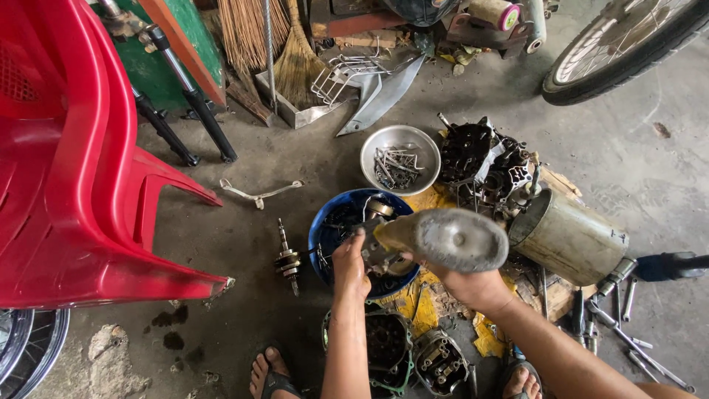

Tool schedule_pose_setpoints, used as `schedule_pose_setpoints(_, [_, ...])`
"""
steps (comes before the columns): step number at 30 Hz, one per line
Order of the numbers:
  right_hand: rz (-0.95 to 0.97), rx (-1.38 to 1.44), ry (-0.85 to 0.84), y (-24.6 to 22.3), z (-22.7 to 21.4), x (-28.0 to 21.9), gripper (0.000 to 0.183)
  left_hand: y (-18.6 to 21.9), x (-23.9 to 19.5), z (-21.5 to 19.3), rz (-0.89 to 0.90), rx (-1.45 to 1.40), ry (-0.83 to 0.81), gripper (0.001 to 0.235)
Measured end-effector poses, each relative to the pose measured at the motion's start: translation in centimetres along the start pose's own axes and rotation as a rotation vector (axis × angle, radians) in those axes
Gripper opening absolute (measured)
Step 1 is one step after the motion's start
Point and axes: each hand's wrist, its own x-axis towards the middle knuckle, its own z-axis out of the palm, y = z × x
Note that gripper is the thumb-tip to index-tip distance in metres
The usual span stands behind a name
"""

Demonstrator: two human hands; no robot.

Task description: Repairing and cleaning various motorcycle engine components such as the crankshaft and cylinder block.

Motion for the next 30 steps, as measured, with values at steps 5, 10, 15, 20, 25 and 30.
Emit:
schedule_pose_setpoints(5, [0.412, 0.797, -0.054, -0.9, -1.2, 1.1, 0.047, 0.3, 0.1, -0.9, -0.088, 0.218, -0.243, 0.018])
schedule_pose_setpoints(10, [0.375, 0.603, -0.111, -1.5, -1.6, 1.9, 0.025, -0.9, 0.6, -1.4, -0.008, 0.449, -0.268, 0.019])
schedule_pose_setpoints(15, [0.107, 0.231, -0.095, -1.2, -1.6, 1.7, 0.021, -1.7, -0.5, -0.1, 0.089, 0.855, -0.209, 0.021])
schedule_pose_setpoints(20, [0.170, 0.377, -0.013, -1.7, -2.0, 2.3, 0.024, -1.4, -1.8, 0.9, 0.584, 1.072, -0.204, 0.030])
schedule_pose_setpoints(25, [0.299, 0.579, -0.018, -2.4, -2.2, 2.9, 0.032, -1.2, -3.2, 1.5, 0.498, 1.522, -0.111, 0.029])
schedule_pose_setpoints(30, [0.516, 0.697, -0.089, -2.8, -2.0, 3.1, 0.039, -7.2, 0.1, -2.2, 0.917, 1.625, -0.126, 0.021])
